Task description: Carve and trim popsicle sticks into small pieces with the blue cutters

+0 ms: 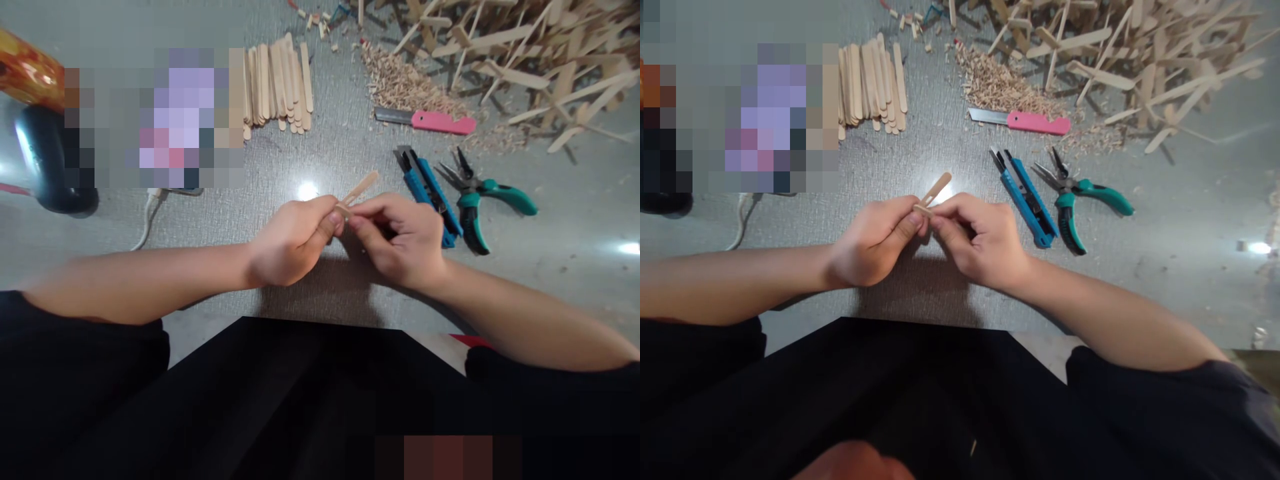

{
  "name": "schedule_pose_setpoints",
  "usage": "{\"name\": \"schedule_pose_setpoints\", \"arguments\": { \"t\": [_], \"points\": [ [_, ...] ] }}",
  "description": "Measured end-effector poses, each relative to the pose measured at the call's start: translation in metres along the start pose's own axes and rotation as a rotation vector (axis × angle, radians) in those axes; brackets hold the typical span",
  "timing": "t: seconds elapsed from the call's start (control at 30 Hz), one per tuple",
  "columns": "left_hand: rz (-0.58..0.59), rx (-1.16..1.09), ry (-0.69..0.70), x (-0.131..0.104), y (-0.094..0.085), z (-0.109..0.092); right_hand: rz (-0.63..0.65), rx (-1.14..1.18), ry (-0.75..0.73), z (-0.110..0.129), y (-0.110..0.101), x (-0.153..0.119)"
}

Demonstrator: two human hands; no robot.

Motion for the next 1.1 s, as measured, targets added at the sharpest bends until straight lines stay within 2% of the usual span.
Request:
{"name": "schedule_pose_setpoints", "arguments": {
  "t": [0.17,0.4,0.5,0.57,0.63,0.73,0.8,0.93,1.03,1.1],
  "points": [
    [-0.007,0.002,-0.025,0.0,0.0,0.0,0.036,0.023,-0.006,0.0,0.005,-0.004],
    [-0.023,-0.046,-0.035,0.001,-0.001,-0.001,-0.203,0.004,-0.077,-0.009,-0.015,-0.011],
    [-0.131,-0.13,-0.015,-0.002,-0.007,0.003,-0.213,-0.09,-0.168,-0.001,-0.017,-0.005],
    [-0.231,-0.22,0.009,-0.005,-0.012,0.007,-0.186,-0.217,-0.253,0.007,-0.015,-0.001],
    [-0.285,-0.3,0.013,-0.006,-0.013,0.01,-0.099,-0.367,-0.289,0.007,-0.006,0.001],
    [-0.251,-0.385,0.008,-0.002,-0.008,0.012,0.053,-0.509,-0.281,0.001,0.009,0.0],
    [-0.212,-0.423,0.02,0.001,-0.005,0.01,0.085,-0.536,-0.267,-0.001,0.009,0.001],
    [-0.192,-0.458,0.006,0.004,-0.006,0.01,0.034,-0.655,-0.164,-0.004,-0.022,0.015],
    [-0.192,-0.465,-0.016,0.004,-0.007,0.013,-0.005,-0.824,0.012,-0.018,-0.054,0.024],
    [-0.195,-0.468,-0.026,0.003,-0.007,0.015,-0.014,-0.855,0.023,-0.022,-0.064,0.025]
  ]
}}
Point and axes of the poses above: each hand's wrist, its own x-axis towards the middle knuckle, its own y-axis out of the palm, z = x × y, the point moved 8 cm from there along x, towards the middle knuckle, and after that the axes turned 9 degrees about -x, right-handed, at the moved point
